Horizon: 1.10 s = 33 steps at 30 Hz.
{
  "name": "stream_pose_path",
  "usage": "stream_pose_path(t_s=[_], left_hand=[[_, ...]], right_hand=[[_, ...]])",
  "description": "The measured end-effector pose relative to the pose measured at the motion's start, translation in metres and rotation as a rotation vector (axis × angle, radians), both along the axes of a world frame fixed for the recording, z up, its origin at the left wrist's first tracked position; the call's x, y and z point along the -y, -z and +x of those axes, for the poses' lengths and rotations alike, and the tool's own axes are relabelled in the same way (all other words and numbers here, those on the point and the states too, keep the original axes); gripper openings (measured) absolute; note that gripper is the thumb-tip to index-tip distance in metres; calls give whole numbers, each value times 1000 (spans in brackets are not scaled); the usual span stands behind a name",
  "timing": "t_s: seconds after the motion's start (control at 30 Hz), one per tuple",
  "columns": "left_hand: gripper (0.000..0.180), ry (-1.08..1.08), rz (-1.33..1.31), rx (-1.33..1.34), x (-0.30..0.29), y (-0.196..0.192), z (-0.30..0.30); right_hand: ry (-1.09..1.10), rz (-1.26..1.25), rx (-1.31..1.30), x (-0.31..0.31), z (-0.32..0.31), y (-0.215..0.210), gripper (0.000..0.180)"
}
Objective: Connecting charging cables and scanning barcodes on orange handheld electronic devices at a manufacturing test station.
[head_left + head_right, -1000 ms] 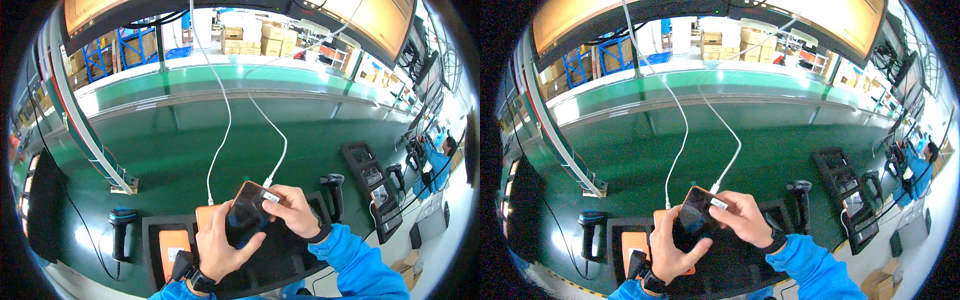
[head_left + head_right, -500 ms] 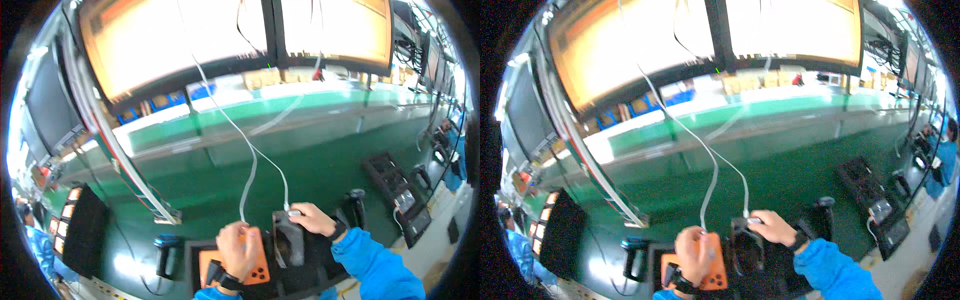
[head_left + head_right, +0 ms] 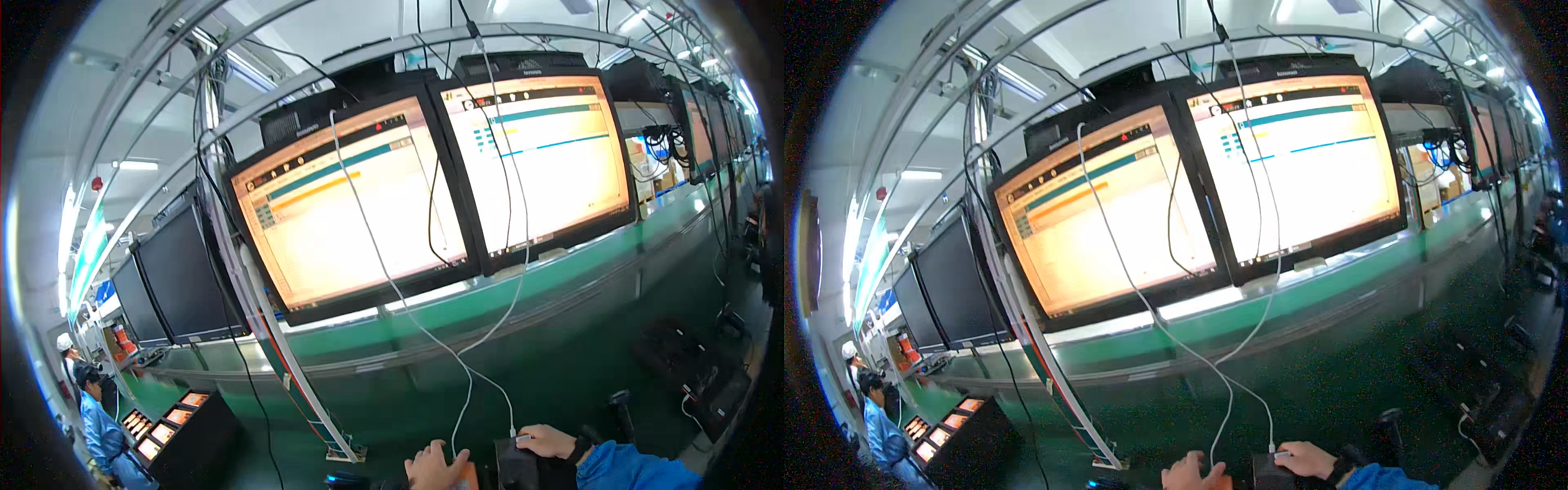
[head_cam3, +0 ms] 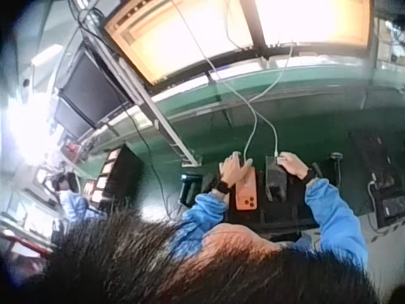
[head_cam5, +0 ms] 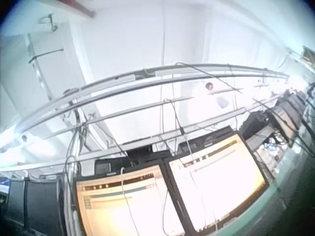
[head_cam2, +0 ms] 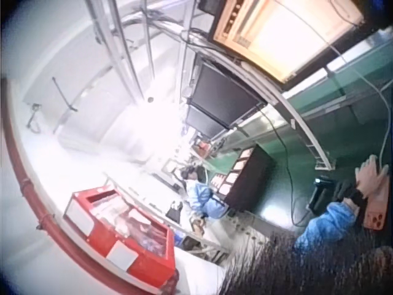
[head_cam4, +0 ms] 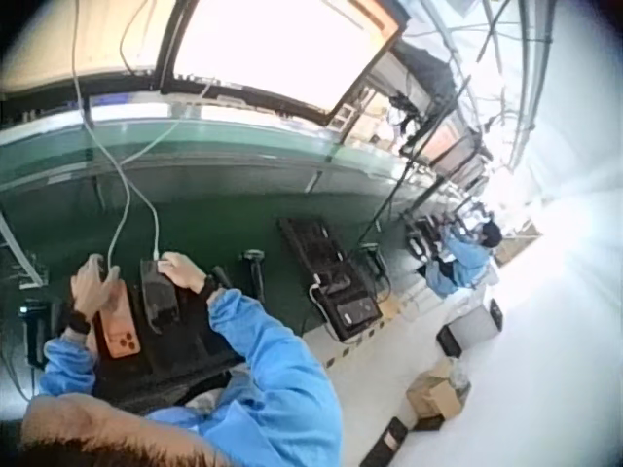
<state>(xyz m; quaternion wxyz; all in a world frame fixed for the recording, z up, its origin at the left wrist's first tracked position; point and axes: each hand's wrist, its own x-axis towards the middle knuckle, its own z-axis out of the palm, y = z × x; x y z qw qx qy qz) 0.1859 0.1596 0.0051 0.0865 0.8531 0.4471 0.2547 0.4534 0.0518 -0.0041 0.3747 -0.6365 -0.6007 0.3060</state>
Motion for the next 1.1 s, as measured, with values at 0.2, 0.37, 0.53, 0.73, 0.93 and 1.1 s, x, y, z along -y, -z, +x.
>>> stream_pose_path(t_s=[0.2, 0.37, 0.53, 0.73, 0.93, 1.1], left_hand=[[70, 28, -119, -16, -20, 12, -9], [68, 20, -201, -52, 5, -3, -10], [70, 100, -189, -78, 1, 0, -12], [71, 32, -125, -70, 3, 5, -14], [71, 55, -54, -13, 5, 8, -12], [71, 13, -41, -27, 10, 5, -10]], right_hand=[[-20, -84, 94, -12, 15, 21, 38], [-43, -142, 125, -12, 18, 23, 40], [-25, -165, 179, -5, 10, 9, 43], [-7, 78, 262, -11, 1, 20, 30], [59, 204, 260, -4, -7, 15, 36], [127, 146, 319, 4, -18, 2, 47]])
